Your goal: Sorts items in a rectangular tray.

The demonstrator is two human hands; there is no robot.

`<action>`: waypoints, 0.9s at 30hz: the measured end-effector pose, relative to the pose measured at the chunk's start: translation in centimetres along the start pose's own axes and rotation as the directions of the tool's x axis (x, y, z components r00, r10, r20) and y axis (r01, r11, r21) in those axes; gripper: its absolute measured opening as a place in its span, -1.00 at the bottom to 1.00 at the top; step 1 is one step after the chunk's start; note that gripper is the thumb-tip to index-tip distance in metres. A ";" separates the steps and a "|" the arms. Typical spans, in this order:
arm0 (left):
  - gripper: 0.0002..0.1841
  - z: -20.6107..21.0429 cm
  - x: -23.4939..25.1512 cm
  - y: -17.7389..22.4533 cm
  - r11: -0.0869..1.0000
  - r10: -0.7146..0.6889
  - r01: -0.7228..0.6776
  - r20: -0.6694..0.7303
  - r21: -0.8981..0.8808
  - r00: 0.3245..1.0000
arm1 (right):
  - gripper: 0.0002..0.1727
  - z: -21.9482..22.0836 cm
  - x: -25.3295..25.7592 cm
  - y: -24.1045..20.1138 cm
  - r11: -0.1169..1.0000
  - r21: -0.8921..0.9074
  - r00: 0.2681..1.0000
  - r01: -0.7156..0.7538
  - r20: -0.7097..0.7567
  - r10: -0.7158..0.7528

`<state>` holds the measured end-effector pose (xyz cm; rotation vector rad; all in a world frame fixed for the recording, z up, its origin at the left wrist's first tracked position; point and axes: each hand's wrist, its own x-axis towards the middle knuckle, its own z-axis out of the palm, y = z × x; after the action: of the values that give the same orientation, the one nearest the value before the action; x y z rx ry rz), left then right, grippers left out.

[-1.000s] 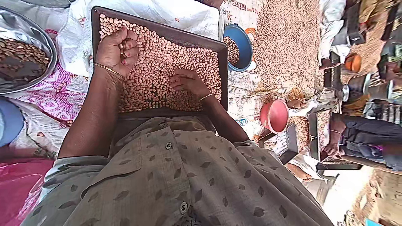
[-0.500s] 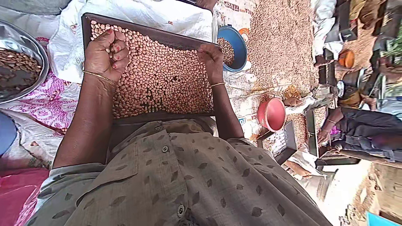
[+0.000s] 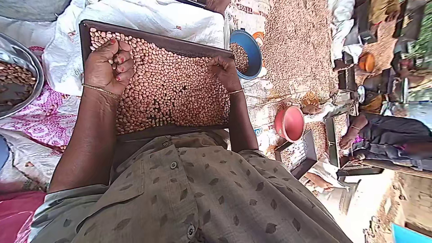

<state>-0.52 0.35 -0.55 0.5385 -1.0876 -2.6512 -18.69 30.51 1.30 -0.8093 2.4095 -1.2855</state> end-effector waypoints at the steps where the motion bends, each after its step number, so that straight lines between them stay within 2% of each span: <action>1: -0.58 0.0 0.0 0.0 1.000 0.001 -0.001 -0.003 -0.002 1.000 | -0.81 0.2 0.3 0.1 0.997 -0.080 0.999 0.023 -0.026 -0.025; 5: -0.56 0.0 -0.1 0.1 1.000 0.000 0.000 -0.008 0.011 1.000 | -0.76 1.9 0.5 0.6 0.932 -0.355 0.996 0.071 -0.024 -0.085; 11: -0.56 0.1 0.0 -0.1 0.999 -0.025 0.025 -0.012 0.023 1.000 | -0.74 3.1 1.3 -0.1 0.902 -0.426 0.986 0.069 -0.110 -0.127; 14: -0.58 0.2 -0.1 -0.1 0.999 -0.025 0.025 -0.010 0.031 1.000 | -0.65 3.9 2.2 -0.6 0.816 -0.578 0.999 0.015 -0.016 -0.030; 16: -0.57 0.2 -0.1 0.0 0.999 -0.024 0.025 -0.011 0.040 1.000 | -0.65 4.7 2.5 -0.9 0.754 -0.656 1.000 -0.023 -0.004 0.027; 18: -0.57 0.1 -0.1 -0.1 0.999 -0.027 0.027 -0.011 0.046 1.000 | -0.68 5.3 2.5 -1.1 0.733 -0.680 0.999 -0.033 -0.006 0.040; 22: -0.56 0.4 -0.1 -0.1 0.997 -0.039 0.039 0.003 0.065 0.999 | -0.72 5.3 2.2 -0.7 0.756 -0.653 0.999 -0.047 -0.042 0.025; 27: -0.55 0.5 -0.3 -0.1 0.993 -0.049 0.044 0.047 0.107 0.998 | -0.65 5.3 2.5 -1.6 0.709 -0.700 0.994 -0.082 -0.009 0.106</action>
<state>-0.48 0.84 -0.22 0.5275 -1.2503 -2.6714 -17.54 24.83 -0.33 -0.8439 2.8799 -0.2546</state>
